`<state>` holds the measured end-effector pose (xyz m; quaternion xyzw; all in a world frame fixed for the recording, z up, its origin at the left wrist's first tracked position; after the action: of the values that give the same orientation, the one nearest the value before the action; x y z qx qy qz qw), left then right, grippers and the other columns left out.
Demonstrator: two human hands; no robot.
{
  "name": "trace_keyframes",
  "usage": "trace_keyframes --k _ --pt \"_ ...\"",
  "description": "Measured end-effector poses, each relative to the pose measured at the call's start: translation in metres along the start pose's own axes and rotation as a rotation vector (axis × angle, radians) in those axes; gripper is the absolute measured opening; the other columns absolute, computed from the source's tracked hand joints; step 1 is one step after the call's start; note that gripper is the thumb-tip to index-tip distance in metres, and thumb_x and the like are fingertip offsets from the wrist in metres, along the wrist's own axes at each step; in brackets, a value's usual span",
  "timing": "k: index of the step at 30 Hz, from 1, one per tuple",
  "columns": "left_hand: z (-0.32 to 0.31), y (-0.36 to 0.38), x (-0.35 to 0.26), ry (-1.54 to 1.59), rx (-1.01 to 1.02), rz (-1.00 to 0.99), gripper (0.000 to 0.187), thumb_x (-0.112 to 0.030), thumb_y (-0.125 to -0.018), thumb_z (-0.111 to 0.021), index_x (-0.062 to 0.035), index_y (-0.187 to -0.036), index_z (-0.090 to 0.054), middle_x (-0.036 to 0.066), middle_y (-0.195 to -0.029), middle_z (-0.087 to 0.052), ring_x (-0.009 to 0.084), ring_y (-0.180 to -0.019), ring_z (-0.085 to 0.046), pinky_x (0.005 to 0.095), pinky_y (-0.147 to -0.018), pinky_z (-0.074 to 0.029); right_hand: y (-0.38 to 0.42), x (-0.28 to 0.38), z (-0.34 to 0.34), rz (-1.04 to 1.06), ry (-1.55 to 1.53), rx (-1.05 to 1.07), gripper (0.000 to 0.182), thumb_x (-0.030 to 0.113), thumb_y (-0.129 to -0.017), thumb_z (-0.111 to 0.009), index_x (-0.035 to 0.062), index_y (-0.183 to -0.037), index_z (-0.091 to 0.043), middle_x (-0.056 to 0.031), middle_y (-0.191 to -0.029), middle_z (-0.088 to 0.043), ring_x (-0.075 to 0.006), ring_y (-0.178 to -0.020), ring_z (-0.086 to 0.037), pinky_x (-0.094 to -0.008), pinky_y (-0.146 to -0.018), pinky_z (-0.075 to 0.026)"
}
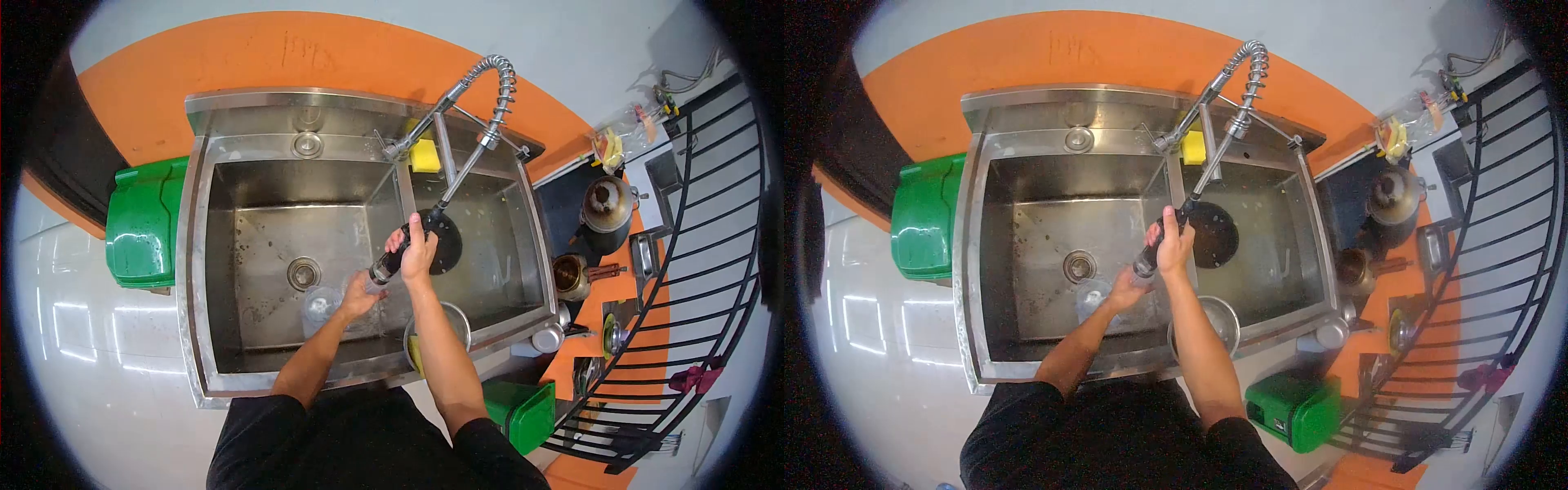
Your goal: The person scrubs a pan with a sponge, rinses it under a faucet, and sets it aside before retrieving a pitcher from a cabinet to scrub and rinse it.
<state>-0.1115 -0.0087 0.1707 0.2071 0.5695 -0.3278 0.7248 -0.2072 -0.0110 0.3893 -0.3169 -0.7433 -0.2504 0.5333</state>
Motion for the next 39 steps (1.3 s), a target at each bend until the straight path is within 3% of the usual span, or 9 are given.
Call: trace_keyframes --k 7,10,16,19,21,32,35,37,39 --pt "0.012 0.0 0.02 0.187 0.139 0.222 0.048 -0.011 -0.069 -0.085 -0.0017 -0.107 -0.058 0.008 -0.106 -0.065 0.0149 -0.092 -0.06 0.0335 -0.081 -0.051 -0.002 -0.002 0.0 0.02 0.009 -0.072 0.046 0.04 -0.097 -0.057 0.0058 -0.071 -0.04 -0.0083 -0.055 -0.045 -0.0197 -0.045 -0.047 -0.0345 -0.047 -0.043" --pt "0.029 0.007 0.007 0.375 0.105 0.145 0.058 -0.029 -0.073 -0.086 0.0001 -0.113 -0.055 0.014 -0.105 -0.065 0.0259 -0.094 -0.063 0.0368 -0.085 -0.051 -0.003 -0.008 -0.002 0.005 0.02 -0.044 0.045 0.04 -0.097 -0.057 0.0057 -0.072 -0.039 -0.0084 -0.055 -0.045 -0.0198 -0.045 -0.047 -0.0345 -0.046 -0.043" --pt "0.04 0.018 0.032 1.347 0.26 0.672 0.045 -0.028 -0.078 -0.081 -0.0058 -0.108 -0.056 0.012 -0.097 -0.065 0.0168 -0.084 -0.062 0.0334 -0.072 -0.051 -0.003 -0.024 0.001 -0.082 -0.079 -0.013 0.043 0.038 -0.097 -0.057 0.0042 -0.074 -0.044 -0.0097 -0.058 -0.049 -0.0203 -0.05 -0.05 -0.0341 -0.049 -0.044" --pt "0.063 0.047 0.058 1.021 -0.124 0.957 0.048 -0.028 -0.075 -0.082 -0.0045 -0.108 -0.055 0.013 -0.097 -0.065 0.0239 -0.085 -0.064 0.0382 -0.073 -0.051 -0.002 -0.016 -0.006 -0.067 -0.067 -0.016 0.04 0.037 -0.096 -0.057 0.0032 -0.076 -0.048 -0.0113 -0.062 -0.053 -0.0227 -0.056 -0.056 -0.0347 -0.053 -0.047" --pt "0.098 0.06 0.08 -0.019 -0.514 0.563 0.063 -0.029 -0.069 -0.084 -0.0029 -0.116 -0.05 0.016 -0.099 -0.063 0.0347 -0.087 -0.064 0.0449 -0.077 -0.051 -0.002 -0.003 -0.016 -0.072 -0.07 -0.027 0.04 0.036 -0.096 -0.057 0.0027 -0.075 -0.051 -0.0126 -0.066 -0.057 -0.0261 -0.063 -0.063 -0.0374 -0.059 -0.052" --pt "0.109 0.088 0.151 -0.359 -0.201 0.837 0.063 -0.021 -0.065 -0.08 0.003 -0.117 -0.054 0.026 -0.109 -0.065 0.0415 -0.102 -0.063 0.0427 -0.09 -0.05 0.02 -0.023 -0.032 -0.117 -0.15 0.009 0.048 0.043 -0.093 -0.06 0.008 -0.065 -0.041 -0.0061 -0.054 -0.046 -0.0179 -0.046 -0.047 -0.0345 -0.05 -0.044" --pt "0.096 0.094 0.214 -0.185 -0.135 0.885 0.065 -0.022 -0.07 -0.081 0.0047 -0.122 -0.052 0.021 -0.116 -0.064 0.0379 -0.106 -0.063 0.0478 -0.09 -0.051 0.014 -0.01 -0.022 -0.025 -0.103 -0.034 0.048 0.043 -0.093 -0.061 0.007 -0.066 -0.042 -0.0068 -0.055 -0.047 -0.0179 -0.047 -0.048 -0.0337 -0.05 -0.044" --pt "0.087 0.093 0.228 0.674 0.084 0.818 0.049 -0.018 -0.079 -0.073 0.0026 -0.12 -0.055 0.019 -0.112 -0.065 0.0355 -0.098 -0.065 0.0477 -0.081 -0.054 0.006 -0.007 -0.012 -0.003 -0.081 -0.052 0.048 0.042 -0.093 -0.061 0.0068 -0.067 -0.043 -0.0069 -0.055 -0.047 -0.0178 -0.048 -0.048 -0.0335 -0.05 -0.045" --pt "0.097 0.099 0.199 0.899 0.04 0.815 0.045 -0.018 -0.082 -0.07 0.0012 -0.12 -0.056 0.017 -0.111 -0.066 0.0338 -0.097 -0.065 0.0458 -0.081 -0.054 0.004 -0.007 -0.003 0.004 -0.06 -0.062 0.046 0.04 -0.093 -0.062 0.0069 -0.068 -0.043 -0.0064 -0.055 -0.047 -0.0171 -0.048 -0.049 -0.0329 -0.05 -0.045"
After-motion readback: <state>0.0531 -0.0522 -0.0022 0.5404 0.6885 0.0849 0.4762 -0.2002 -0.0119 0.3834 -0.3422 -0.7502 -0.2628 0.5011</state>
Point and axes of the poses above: each hand's wrist, its own y-axis away from the middle knuckle, its own z-axis out of the back of the hand, x = y × z, the point moved 5 cm from there along -y, towards the middle knuckle
